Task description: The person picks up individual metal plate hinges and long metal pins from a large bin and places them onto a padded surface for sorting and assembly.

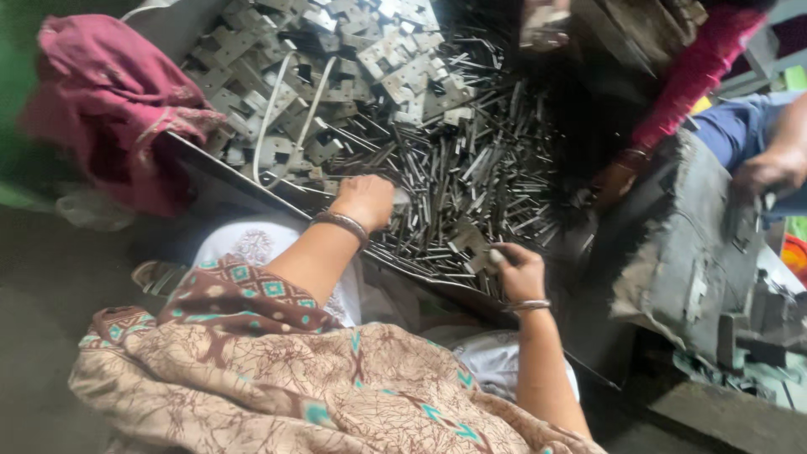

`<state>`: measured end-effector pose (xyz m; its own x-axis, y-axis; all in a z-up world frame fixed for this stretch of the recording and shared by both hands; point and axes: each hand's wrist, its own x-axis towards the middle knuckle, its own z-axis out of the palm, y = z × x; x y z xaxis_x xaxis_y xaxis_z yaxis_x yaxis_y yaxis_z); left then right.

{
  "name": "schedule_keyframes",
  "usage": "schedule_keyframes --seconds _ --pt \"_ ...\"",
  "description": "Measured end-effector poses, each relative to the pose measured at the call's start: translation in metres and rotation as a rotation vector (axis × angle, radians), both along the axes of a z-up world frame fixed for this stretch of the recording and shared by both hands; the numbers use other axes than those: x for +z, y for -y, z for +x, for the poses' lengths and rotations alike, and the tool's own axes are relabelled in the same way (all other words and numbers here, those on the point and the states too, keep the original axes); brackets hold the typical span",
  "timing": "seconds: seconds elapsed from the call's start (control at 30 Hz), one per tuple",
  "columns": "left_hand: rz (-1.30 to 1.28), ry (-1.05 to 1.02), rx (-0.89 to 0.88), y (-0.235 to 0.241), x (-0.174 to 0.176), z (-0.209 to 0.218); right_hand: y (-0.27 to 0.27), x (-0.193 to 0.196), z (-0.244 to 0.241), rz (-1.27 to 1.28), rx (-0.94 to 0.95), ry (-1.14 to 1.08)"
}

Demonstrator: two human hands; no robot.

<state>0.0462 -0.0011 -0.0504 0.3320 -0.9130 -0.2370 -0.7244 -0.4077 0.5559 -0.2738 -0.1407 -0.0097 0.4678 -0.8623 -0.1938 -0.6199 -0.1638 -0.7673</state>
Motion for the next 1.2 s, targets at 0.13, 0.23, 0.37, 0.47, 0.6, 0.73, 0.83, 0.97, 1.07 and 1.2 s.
schedule_keyframes --seconds 0.13,0.23,0.37,0.47,0.6,0.73,0.83,0.97,1.07,1.2 --pt "0.100 0.181 -0.073 0.008 -0.001 -0.019 -0.022 -0.026 -0.009 -0.220 0.069 -0.068" --pt "-0.023 0.421 -0.141 -0.003 -0.007 -0.033 -0.026 -0.029 0.000 -0.381 0.102 -0.064" --pt "-0.058 0.493 -0.182 -0.002 -0.016 -0.035 -0.022 -0.020 0.009 -0.253 0.115 -0.101" --pt "-0.057 0.459 -0.200 0.002 -0.021 -0.032 -0.018 -0.019 0.010 -0.023 0.117 -0.171" --pt "-0.246 0.488 -0.213 0.005 -0.015 -0.023 -0.011 -0.032 0.002 0.092 0.133 -0.118" --pt "-0.512 -0.017 0.060 0.001 -0.001 -0.024 -0.008 -0.022 -0.015 0.275 -0.086 0.211" --pt "-0.697 -0.788 0.380 0.008 0.008 -0.029 -0.017 0.017 -0.020 0.491 -0.341 0.525" --pt "-0.631 -1.910 0.546 -0.012 0.037 -0.032 -0.045 0.059 0.013 0.624 -0.339 0.793" --pt "-0.567 -2.095 0.357 -0.013 0.059 -0.057 -0.067 0.068 0.035 0.389 -0.286 0.766" --pt "-0.564 -2.294 0.333 -0.017 0.060 -0.088 -0.101 0.059 0.062 -0.374 0.240 0.435"
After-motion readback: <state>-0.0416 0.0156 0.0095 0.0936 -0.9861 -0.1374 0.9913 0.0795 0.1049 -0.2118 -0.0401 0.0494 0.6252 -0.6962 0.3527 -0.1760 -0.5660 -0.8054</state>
